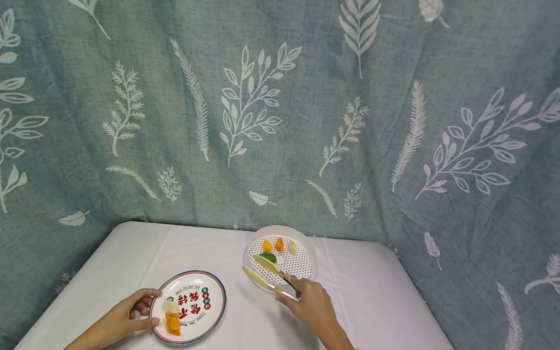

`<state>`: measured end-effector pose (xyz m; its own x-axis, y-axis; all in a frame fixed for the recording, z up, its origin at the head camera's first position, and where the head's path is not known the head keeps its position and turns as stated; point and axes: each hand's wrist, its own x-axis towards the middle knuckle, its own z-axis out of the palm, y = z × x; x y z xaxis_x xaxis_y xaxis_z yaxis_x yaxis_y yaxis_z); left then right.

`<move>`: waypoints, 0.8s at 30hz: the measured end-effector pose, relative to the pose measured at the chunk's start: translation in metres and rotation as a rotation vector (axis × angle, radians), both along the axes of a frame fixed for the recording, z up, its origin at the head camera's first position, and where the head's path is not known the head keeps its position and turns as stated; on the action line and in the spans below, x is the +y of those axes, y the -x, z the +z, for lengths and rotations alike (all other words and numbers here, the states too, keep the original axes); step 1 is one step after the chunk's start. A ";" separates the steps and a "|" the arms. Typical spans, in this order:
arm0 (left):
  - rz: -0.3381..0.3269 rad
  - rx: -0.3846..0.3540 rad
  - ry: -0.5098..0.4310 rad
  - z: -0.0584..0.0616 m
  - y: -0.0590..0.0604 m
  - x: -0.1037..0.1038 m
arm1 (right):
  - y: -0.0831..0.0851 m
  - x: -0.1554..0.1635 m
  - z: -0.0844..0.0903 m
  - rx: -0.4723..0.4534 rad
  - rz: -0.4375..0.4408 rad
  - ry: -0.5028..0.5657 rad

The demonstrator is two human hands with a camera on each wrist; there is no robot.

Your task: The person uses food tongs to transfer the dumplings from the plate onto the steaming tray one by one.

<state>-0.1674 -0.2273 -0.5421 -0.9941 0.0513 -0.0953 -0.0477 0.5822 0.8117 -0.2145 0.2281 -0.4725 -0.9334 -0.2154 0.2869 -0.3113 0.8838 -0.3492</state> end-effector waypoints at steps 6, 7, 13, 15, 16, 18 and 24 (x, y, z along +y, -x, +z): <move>0.000 -0.003 -0.007 0.000 -0.001 0.000 | -0.013 -0.016 -0.001 -0.051 0.062 0.007; 0.001 -0.004 -0.009 0.000 -0.001 0.000 | -0.015 -0.018 -0.001 -0.060 0.072 0.014; 0.012 -0.009 0.005 0.003 -0.001 0.001 | -0.027 -0.030 -0.003 -0.083 0.147 0.036; 0.017 -0.009 0.014 0.004 -0.001 0.002 | -0.030 -0.034 -0.005 -0.089 0.175 0.036; 0.016 -0.008 0.011 0.004 -0.001 0.002 | -0.031 -0.035 -0.006 -0.094 0.188 0.035; 0.016 -0.006 0.012 0.005 -0.001 0.002 | -0.033 -0.039 -0.008 -0.104 0.209 0.037; 0.012 -0.010 0.008 0.004 -0.001 0.001 | -0.039 -0.045 -0.011 -0.108 0.251 0.045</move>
<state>-0.1667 -0.2261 -0.5383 -0.9936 0.0390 -0.1059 -0.0629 0.5878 0.8066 -0.1752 0.1833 -0.4837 -0.8781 -0.4335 0.2027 -0.4775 0.7666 -0.4292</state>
